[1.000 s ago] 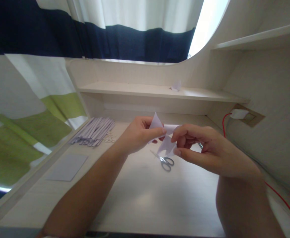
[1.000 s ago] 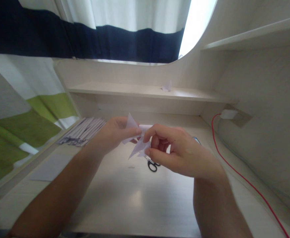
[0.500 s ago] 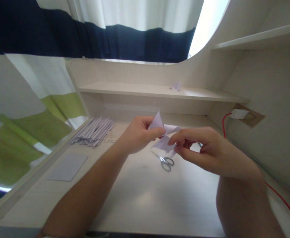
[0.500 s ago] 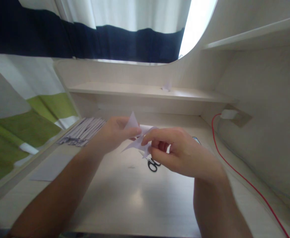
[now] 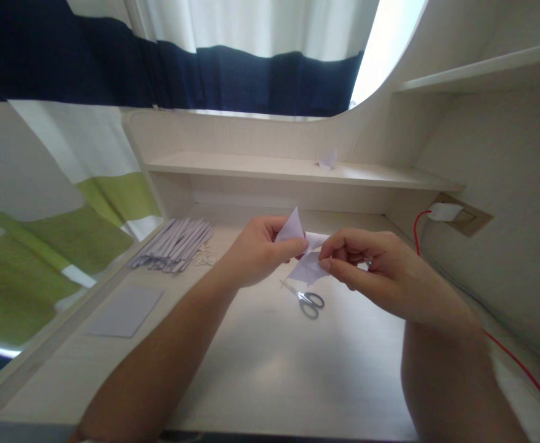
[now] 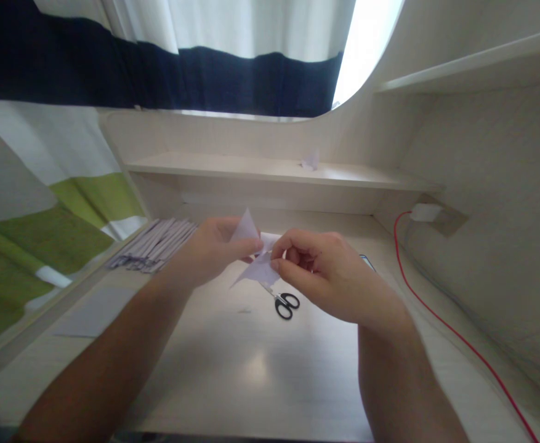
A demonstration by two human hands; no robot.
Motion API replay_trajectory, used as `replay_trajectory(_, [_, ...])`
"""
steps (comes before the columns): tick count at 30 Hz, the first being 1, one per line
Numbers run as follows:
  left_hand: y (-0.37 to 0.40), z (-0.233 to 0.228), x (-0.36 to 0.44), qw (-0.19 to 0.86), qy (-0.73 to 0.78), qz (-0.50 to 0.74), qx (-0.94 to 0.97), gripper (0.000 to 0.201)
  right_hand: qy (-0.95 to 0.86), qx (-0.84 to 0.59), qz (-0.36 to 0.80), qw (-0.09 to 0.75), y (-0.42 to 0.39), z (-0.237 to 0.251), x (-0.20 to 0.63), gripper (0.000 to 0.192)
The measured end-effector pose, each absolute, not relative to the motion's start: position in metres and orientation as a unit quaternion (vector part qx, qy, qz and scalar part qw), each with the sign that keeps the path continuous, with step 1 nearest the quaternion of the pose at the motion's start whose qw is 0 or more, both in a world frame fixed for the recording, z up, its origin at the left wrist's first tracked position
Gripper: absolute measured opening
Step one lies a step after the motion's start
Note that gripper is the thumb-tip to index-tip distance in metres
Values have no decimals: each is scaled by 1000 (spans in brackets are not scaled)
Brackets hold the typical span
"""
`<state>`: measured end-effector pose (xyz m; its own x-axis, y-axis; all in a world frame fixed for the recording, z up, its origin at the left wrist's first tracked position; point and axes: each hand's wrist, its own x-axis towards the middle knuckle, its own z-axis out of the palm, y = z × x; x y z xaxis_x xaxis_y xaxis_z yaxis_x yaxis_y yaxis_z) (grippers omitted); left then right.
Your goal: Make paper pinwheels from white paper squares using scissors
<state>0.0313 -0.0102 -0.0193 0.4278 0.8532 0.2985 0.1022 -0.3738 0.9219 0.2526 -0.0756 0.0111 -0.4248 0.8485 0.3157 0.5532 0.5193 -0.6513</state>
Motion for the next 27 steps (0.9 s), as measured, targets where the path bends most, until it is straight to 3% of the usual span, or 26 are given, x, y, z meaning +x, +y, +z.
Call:
replay_trajectory(6, [-12, -18, 34, 472, 311, 429, 705, 17, -761, -465, 255, 374, -72, 7, 244, 17])
replay_trajectory(20, [-14, -16, 33, 538, 256, 431, 678, 21, -756, -485, 188, 398, -69, 0, 240, 16])
replay_trajectory(27, [-20, -10, 34, 492, 303, 442, 686, 23, -756, -481, 199, 397, -69, -1, 240, 14])
